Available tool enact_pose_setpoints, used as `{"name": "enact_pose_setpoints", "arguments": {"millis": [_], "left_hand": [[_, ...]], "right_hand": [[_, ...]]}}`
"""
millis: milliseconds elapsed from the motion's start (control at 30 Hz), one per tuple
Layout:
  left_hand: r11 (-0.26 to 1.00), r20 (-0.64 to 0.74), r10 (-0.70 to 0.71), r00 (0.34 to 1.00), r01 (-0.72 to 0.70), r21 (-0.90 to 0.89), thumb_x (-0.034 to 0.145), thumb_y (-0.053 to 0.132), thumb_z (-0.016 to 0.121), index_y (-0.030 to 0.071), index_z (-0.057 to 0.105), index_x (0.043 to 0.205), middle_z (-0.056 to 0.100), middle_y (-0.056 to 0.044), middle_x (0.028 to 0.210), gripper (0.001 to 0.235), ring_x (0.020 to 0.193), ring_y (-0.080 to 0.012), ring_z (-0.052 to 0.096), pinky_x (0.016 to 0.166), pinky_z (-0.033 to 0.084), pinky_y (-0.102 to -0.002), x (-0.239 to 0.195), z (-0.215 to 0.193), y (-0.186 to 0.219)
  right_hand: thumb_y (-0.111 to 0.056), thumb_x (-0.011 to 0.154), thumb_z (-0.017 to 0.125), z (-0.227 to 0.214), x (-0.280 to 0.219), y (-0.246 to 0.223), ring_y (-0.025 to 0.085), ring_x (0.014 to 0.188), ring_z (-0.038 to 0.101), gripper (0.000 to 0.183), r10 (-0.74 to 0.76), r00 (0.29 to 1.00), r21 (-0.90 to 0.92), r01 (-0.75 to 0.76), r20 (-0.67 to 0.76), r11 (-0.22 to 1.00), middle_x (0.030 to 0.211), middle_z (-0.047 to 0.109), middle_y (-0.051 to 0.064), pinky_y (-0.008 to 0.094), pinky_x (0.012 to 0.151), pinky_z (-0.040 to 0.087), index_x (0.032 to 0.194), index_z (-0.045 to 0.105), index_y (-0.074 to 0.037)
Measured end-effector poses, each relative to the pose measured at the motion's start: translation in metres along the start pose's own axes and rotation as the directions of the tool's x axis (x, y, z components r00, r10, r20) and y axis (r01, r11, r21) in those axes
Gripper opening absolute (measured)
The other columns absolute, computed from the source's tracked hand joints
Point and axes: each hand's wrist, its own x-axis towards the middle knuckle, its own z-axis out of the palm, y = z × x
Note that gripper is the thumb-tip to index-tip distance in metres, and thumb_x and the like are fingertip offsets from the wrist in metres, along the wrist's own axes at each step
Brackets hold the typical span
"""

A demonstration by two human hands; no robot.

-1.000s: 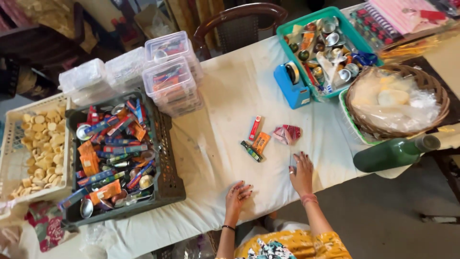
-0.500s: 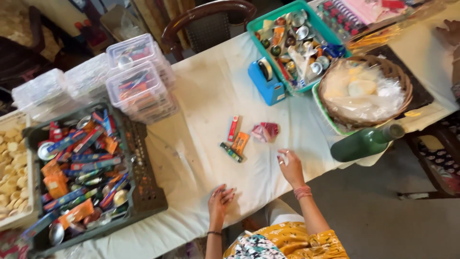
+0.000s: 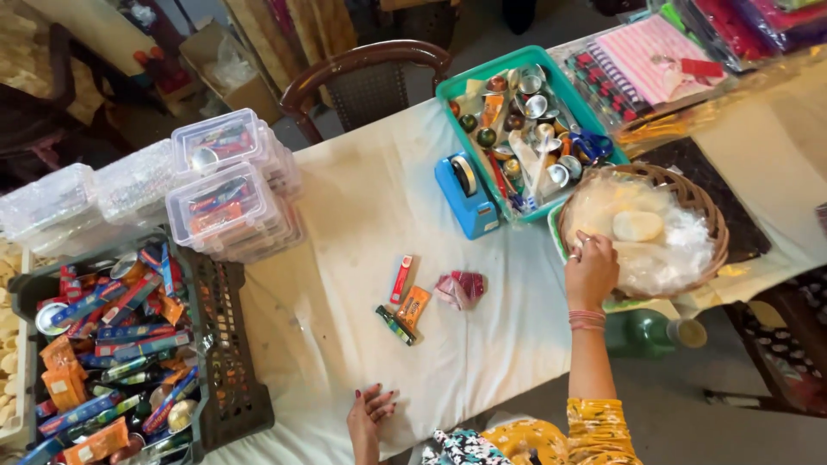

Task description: The person wipes several small rectangular boxes with a cloth, then places them into a clear plastic bag. The person then puts the bag into a clear plastic container and places the container on a stack of similar containers.

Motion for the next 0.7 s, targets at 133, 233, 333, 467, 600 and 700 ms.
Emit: {"name": "enact_pose_setpoints", "arguments": {"millis": [133,233,333,467,600,700], "left_hand": [[0.998,-0.088,-0.035,0.996,0.039,0.047,0.105,0.046,0.041,-0.004,0.065,0.121,0.077,-0.021,0.093,0.058,0.067,-0.0243,0.070,0.065,0.058,-0.035,-0.009,0.007,0.001],[0.999,-0.081,0.030,0.996,-0.027,0.047,0.105,0.045,0.042,-0.004,0.065,0.119,0.078,-0.021,0.092,0.056,0.065,-0.0239,0.069,0.064,0.057,-0.034,-0.005,0.007,-0.006],[0.996,-0.111,0.001,0.994,0.009,0.088,0.105,0.046,0.042,-0.004,0.067,0.118,0.077,-0.021,0.091,0.057,0.064,-0.0230,0.069,0.063,0.058,-0.034,0.007,-0.001,-0.005],[0.997,-0.044,-0.058,0.997,0.060,0.057,0.103,0.044,0.044,-0.002,0.068,0.117,0.077,-0.019,0.088,0.054,0.061,-0.0236,0.069,0.058,0.056,-0.034,0.007,-0.005,-0.004],[0.995,0.022,-0.087,0.996,0.086,0.051,0.102,0.044,0.046,-0.002,0.070,0.117,0.078,-0.018,0.087,0.054,0.063,-0.0210,0.070,0.061,0.058,-0.033,-0.003,0.001,0.006],[0.993,0.049,-0.112,0.993,0.110,0.039,0.101,0.043,0.047,-0.002,0.068,0.118,0.077,-0.018,0.086,0.053,0.067,-0.0226,0.073,0.064,0.059,-0.034,-0.004,-0.002,0.010]], "right_hand": [[-0.012,0.084,0.074,0.000,0.004,0.002,0.034,0.106,0.064,0.029,-0.008,1.000,-0.086,0.006,-0.024,0.996,0.128,0.066,0.012,0.048,0.085,0.052,0.112,0.079,-0.018],[-0.015,0.085,0.077,0.004,0.006,0.005,0.035,0.107,0.063,0.016,0.000,0.998,-0.043,-0.002,-0.055,0.999,0.130,0.065,0.012,0.047,0.087,0.053,0.100,0.079,-0.020],[-0.013,0.093,0.076,0.001,0.004,-0.004,0.034,0.111,0.064,0.006,0.039,0.995,-0.054,-0.044,-0.096,0.998,0.126,0.063,0.011,0.048,0.088,0.052,0.098,0.076,-0.017],[-0.006,0.100,0.070,-0.022,-0.004,-0.024,0.036,0.111,0.063,0.007,0.022,0.978,0.012,-0.020,-0.210,1.000,0.127,0.057,0.015,0.047,0.089,0.051,0.107,0.071,-0.007],[0.004,0.100,0.068,-0.011,-0.016,-0.008,0.036,0.118,0.062,0.006,-0.027,0.959,0.146,0.070,-0.281,0.987,0.125,0.054,0.015,0.044,0.098,0.053,0.105,0.064,0.002],[0.012,0.096,0.051,-0.004,-0.021,0.006,0.026,0.108,0.062,0.022,0.128,0.963,0.537,0.020,-0.236,0.843,0.135,0.050,0.015,0.034,0.090,0.058,0.115,0.059,0.005]]}}
